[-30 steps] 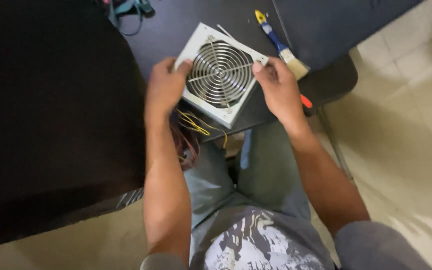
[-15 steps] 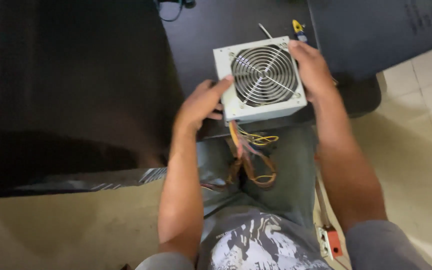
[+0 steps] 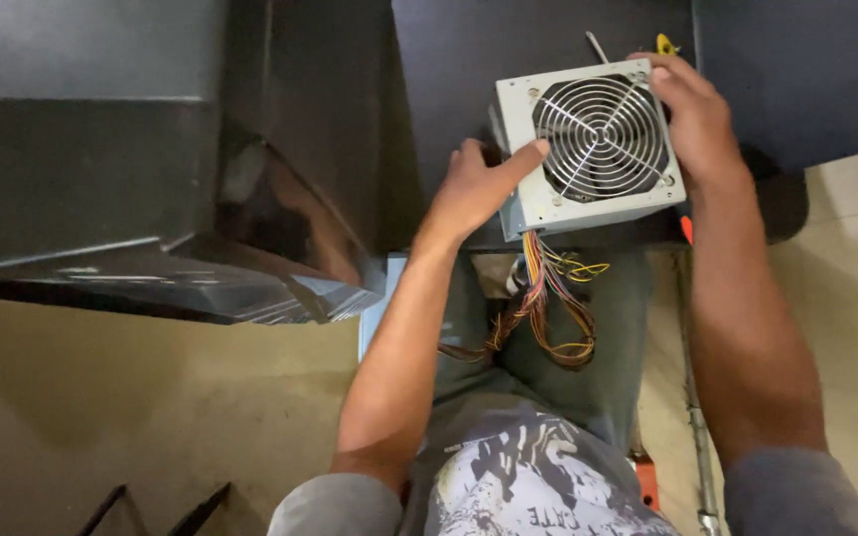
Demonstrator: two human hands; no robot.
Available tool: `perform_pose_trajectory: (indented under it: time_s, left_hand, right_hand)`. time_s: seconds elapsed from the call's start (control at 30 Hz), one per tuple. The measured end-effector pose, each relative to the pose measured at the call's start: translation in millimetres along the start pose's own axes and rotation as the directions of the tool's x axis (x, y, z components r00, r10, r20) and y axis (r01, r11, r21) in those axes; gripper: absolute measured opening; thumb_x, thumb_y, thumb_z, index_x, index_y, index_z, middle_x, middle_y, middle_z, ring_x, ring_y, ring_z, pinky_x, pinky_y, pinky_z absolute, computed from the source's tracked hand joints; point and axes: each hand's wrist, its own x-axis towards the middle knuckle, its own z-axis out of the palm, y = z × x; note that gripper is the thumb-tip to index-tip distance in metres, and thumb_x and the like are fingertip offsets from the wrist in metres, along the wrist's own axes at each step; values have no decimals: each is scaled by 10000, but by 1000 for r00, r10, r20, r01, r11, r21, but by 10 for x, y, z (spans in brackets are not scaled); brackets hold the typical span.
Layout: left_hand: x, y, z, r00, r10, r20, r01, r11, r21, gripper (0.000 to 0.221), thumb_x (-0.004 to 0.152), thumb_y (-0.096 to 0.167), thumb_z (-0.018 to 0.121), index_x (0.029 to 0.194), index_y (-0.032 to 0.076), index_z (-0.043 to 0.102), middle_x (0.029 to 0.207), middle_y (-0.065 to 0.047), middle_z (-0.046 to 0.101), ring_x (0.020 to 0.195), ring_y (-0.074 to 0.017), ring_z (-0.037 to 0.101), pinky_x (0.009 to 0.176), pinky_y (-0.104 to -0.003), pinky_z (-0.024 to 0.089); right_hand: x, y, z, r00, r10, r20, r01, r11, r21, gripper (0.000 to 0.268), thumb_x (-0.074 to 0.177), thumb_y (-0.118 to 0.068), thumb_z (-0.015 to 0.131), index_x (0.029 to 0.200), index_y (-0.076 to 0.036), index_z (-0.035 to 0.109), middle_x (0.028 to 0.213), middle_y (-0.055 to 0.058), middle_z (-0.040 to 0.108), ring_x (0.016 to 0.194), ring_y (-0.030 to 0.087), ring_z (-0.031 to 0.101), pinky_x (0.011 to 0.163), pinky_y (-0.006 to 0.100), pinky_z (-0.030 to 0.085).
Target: Reassembling the casing of a computer power supply unit and cleaning the fan grill with a brush.
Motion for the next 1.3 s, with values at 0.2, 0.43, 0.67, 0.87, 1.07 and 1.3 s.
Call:
perform_pose_trajectory:
  time_s: [0.2,0.43,0.67,0.87,1.07,1.3]
  left_hand:
    - [-29,-84,139,978,100,-185,-53,968,246,1101,647,875,605,1385,61,532,1493,-183,566,1482,-417,484,1151,-510,420]
    - [105,-213,197,927,238,-290,-131,930,343,1014,661,901,650,1270,106,493,1373,-143,560,1369,-433,522,1031,-599,441]
    - [200,-50,189,868,378,-323,-169,835,523,727,1042,579,639,1544,94,438,1449,-208,542,1353,-480,593,1062,-658,501]
    - [223,5,338,886,337,-319,-163,870,465,523,1112,408,472,1569,155,426,1447,-174,614,1285,-479,661,1030,-687,533]
    - [222,32,145,929,257,-265,-144,913,381,560,1066,542,530,1519,211,533,1433,-184,684,1284,-501,671,1054,-651,539]
    - [242,82,-49,974,223,-33,-187,881,434,779,1123,638,415,1660,77,467,1723,-252,397,1643,-481,261,1348,-607,182]
  right_hand:
    - [4,-328,64,995,56,84,-50,996,-72,332,1102,-341,586,1364,-273,778,1237,-67,760,1065,89,718,881,256,594]
    - [208,-54,38,998,15,59,-6,989,-151,359,1056,-378,575,1341,-316,786,1243,-89,763,1064,77,695,901,221,534]
    - [299,828,128,913,-309,-265,314,949,-25,236,1109,-224,606,1280,-93,704,1213,114,660,1211,236,577,1144,428,412]
    - [-314,431,415,900,-95,-425,71,995,-74,352,1121,-338,556,1398,-178,702,1350,111,716,1327,284,644,1200,442,407]
    - [-773,24,280,939,-49,-340,37,998,-43,446,1077,-310,664,1501,-174,641,1439,142,711,1389,308,654,1218,474,465]
    - [-1416,-245,378,985,173,-11,-173,984,-33,744,1028,-419,710,1631,-36,501,1511,296,635,1345,402,691,994,471,652]
